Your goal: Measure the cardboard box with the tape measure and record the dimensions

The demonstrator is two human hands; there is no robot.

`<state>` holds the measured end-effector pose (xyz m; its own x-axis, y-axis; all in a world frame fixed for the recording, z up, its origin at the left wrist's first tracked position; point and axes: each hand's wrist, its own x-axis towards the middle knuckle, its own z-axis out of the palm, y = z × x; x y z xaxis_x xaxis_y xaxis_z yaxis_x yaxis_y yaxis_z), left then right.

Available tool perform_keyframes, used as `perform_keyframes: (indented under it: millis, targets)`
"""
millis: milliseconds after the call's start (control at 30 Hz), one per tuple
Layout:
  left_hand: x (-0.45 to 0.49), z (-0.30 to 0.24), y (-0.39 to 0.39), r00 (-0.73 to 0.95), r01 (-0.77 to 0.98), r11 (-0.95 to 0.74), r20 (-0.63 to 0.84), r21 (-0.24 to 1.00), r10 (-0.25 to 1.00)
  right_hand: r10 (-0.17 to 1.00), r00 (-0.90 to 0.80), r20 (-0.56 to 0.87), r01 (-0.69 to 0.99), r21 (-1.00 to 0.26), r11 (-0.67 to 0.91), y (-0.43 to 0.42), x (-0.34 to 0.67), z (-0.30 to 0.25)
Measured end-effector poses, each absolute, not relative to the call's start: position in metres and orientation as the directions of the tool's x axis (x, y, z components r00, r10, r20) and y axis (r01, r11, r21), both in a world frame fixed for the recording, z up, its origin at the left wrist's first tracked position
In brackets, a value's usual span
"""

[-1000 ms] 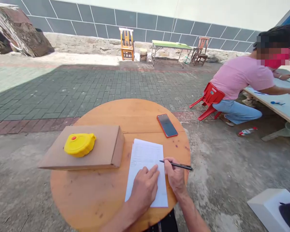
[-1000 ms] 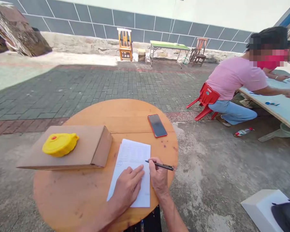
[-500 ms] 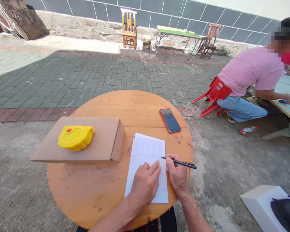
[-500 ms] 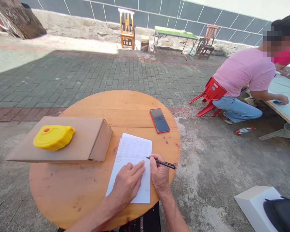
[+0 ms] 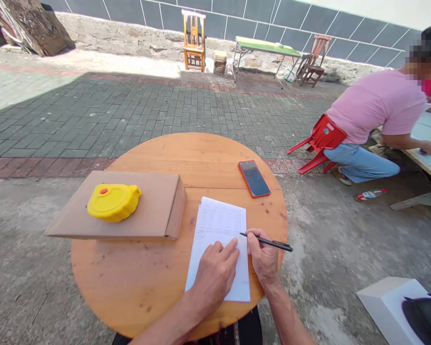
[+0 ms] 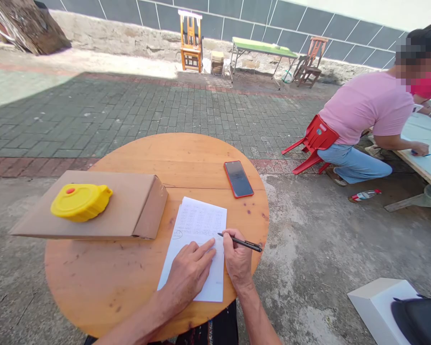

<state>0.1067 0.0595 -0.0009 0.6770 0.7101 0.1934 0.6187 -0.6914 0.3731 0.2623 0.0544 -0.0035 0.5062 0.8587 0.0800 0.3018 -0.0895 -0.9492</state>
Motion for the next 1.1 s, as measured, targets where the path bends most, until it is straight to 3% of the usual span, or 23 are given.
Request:
perform_keyframes:
  millis: [1100]
  targets:
    - [0.1058, -0.0017, 0.0586, 0.702, 0.629, -0.707, 0.155, 0.325, 0.695, 0.863, 0.497, 0.094, 0.335, -0.938, -0.091, 0.0546, 0.2635, -0.0090]
